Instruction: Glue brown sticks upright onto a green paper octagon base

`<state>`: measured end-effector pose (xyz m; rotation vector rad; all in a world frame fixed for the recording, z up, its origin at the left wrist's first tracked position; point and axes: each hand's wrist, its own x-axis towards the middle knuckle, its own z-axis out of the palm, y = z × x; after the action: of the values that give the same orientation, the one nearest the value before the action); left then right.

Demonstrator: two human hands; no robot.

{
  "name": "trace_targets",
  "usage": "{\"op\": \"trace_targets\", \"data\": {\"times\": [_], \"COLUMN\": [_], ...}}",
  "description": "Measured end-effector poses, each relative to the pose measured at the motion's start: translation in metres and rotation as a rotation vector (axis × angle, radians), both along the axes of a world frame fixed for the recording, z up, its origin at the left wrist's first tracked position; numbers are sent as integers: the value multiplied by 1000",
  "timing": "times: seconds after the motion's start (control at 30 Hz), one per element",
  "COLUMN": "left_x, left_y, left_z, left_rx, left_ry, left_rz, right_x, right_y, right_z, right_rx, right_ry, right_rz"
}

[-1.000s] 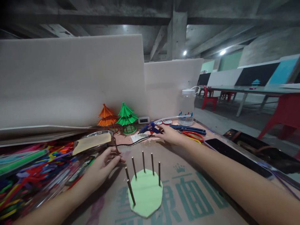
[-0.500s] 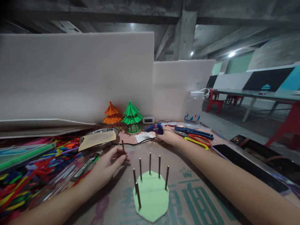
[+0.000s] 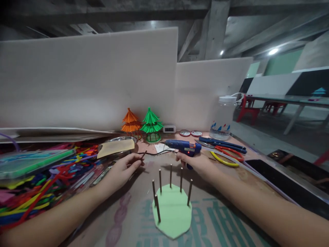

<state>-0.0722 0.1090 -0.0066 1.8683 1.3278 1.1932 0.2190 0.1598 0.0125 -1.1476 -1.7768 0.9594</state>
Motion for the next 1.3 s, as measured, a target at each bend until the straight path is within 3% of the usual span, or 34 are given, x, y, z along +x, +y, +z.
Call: {"op": "trace_targets", "data": {"times": [0.23,0.43,0.6,1.3], "left_x": [1,-1,-1,3], "left_y": [1,0,-2,-6], "left_z": [-3,-3,-3,3], "left_rx": [43,37,39,66], "left_ry": [95,83,102,162], "left_rz": [4,-5,-7,-24], "right_x": [1,2,-1,-8], "right_y": [3,-3,-7,-11], "right_z": [-13,-7,-1,2], "right_rx": [-22,38,34,49], "right_ry": [82,-55,-148,-169], "right_rz": [153,91,126,153]}}
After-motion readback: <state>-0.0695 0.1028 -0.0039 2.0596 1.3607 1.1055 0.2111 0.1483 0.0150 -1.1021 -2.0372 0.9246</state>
